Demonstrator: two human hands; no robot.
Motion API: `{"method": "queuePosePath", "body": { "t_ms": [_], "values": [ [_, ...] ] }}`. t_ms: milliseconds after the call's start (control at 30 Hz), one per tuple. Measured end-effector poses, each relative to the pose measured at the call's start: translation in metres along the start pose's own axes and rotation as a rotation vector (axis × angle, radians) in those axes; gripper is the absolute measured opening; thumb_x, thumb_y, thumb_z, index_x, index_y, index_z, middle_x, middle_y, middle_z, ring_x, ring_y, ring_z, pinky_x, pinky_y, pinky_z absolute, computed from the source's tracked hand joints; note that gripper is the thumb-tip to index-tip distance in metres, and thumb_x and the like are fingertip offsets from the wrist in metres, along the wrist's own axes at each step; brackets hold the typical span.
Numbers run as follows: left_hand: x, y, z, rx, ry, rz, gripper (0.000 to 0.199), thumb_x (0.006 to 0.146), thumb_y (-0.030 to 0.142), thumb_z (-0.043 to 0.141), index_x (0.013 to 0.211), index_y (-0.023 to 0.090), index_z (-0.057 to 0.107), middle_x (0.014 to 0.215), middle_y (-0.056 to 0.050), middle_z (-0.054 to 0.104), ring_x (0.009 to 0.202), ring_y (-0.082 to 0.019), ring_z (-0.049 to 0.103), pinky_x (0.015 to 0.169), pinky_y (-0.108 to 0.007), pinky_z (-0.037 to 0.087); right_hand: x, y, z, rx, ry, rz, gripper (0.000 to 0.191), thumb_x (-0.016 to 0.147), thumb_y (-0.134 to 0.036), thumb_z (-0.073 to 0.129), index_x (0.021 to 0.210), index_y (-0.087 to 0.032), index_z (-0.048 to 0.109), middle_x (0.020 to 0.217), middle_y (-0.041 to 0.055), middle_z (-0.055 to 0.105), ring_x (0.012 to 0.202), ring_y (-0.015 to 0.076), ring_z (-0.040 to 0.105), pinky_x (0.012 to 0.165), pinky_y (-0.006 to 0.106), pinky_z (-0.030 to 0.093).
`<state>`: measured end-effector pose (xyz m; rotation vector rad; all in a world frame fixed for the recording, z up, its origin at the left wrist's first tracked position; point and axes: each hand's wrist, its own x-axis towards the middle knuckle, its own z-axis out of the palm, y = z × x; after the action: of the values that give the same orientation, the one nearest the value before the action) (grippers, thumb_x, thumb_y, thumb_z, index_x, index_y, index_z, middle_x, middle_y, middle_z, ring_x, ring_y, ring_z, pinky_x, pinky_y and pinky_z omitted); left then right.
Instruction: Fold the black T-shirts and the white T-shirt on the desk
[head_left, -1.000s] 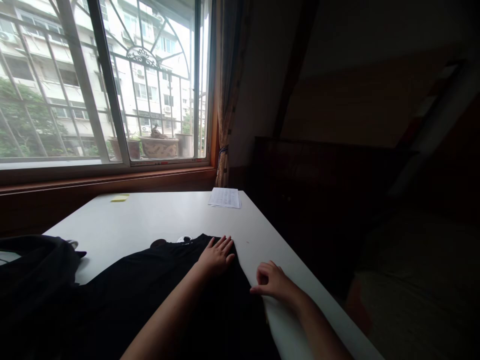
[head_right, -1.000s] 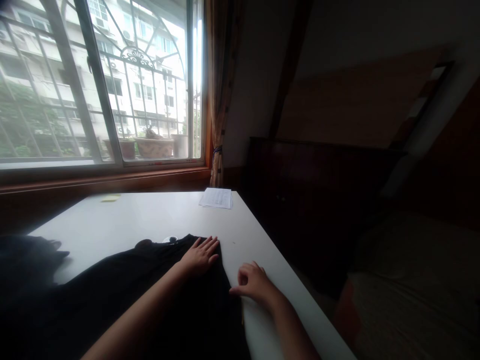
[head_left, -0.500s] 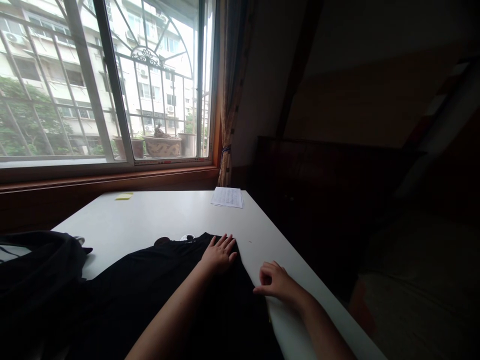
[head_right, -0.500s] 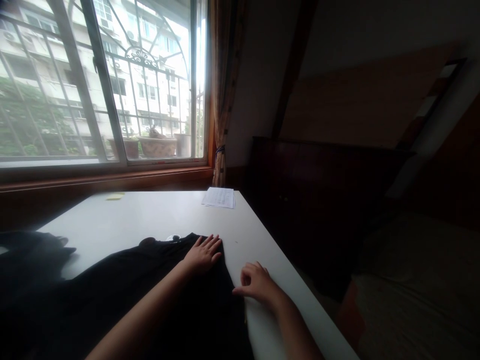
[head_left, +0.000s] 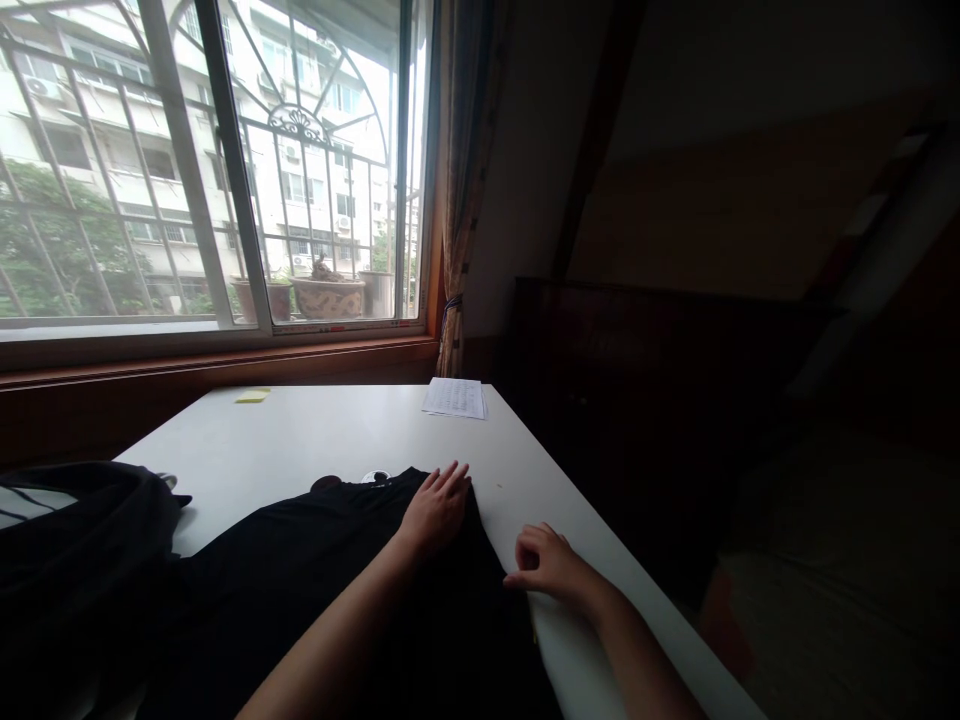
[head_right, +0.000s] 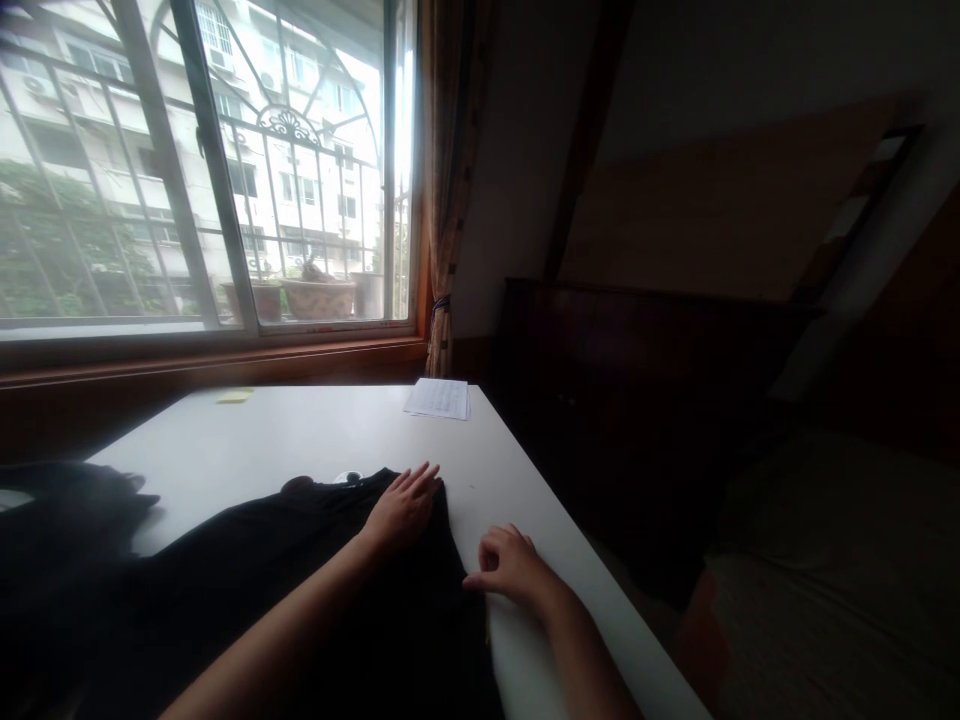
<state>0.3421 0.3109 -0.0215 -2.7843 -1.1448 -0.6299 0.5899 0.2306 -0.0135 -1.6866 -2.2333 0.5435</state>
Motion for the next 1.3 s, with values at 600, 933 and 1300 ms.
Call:
{"method": "queuePosePath", "body": {
  "t_ms": [600,933,1300],
  "values": [
    [-0.003,-0.005,0.012,-0.075,-0.219,-0.024,0.057,0.105,0.049,0.028,0.156,0.026,0.031,0.162,-0.004,0.029,0.152,-0.026,0.022,0.122,-0.056,0.018,-0.003,-0.006,-0.004,0.013,-0.031,0.039,0.034,0.068,-0.049,0.084,0.072,-0.023,0.062,0.091,0.0,0.066,0.096,0.0231,0.054,0.083,0.032,0.037],
    [0.015,-0.01,0.023,-0.014,-0.14,-0.234,0.057,0.102,0.041,0.032,0.156,0.023,0.033,0.161,-0.009,0.032,0.151,-0.031,0.023,0.119,-0.061,0.019,-0.001,-0.004,-0.004,0.018,-0.037,0.026,0.036,0.067,-0.05,0.085,0.071,-0.023,0.061,0.091,-0.0005,0.065,0.095,0.0227,0.053,0.084,0.032,0.037],
    [-0.009,-0.004,-0.003,-0.007,-0.052,-0.352,0.06,0.094,0.026,0.044,0.153,0.017,0.036,0.142,-0.016,0.054,0.129,-0.033,0.05,0.108,-0.044,0.04,-0.003,-0.001,-0.003,0.037,-0.023,0.015,0.036,0.067,-0.052,0.084,0.072,-0.023,0.062,0.091,-0.0002,0.066,0.096,0.0229,0.054,0.084,0.032,0.038]
  ]
}}
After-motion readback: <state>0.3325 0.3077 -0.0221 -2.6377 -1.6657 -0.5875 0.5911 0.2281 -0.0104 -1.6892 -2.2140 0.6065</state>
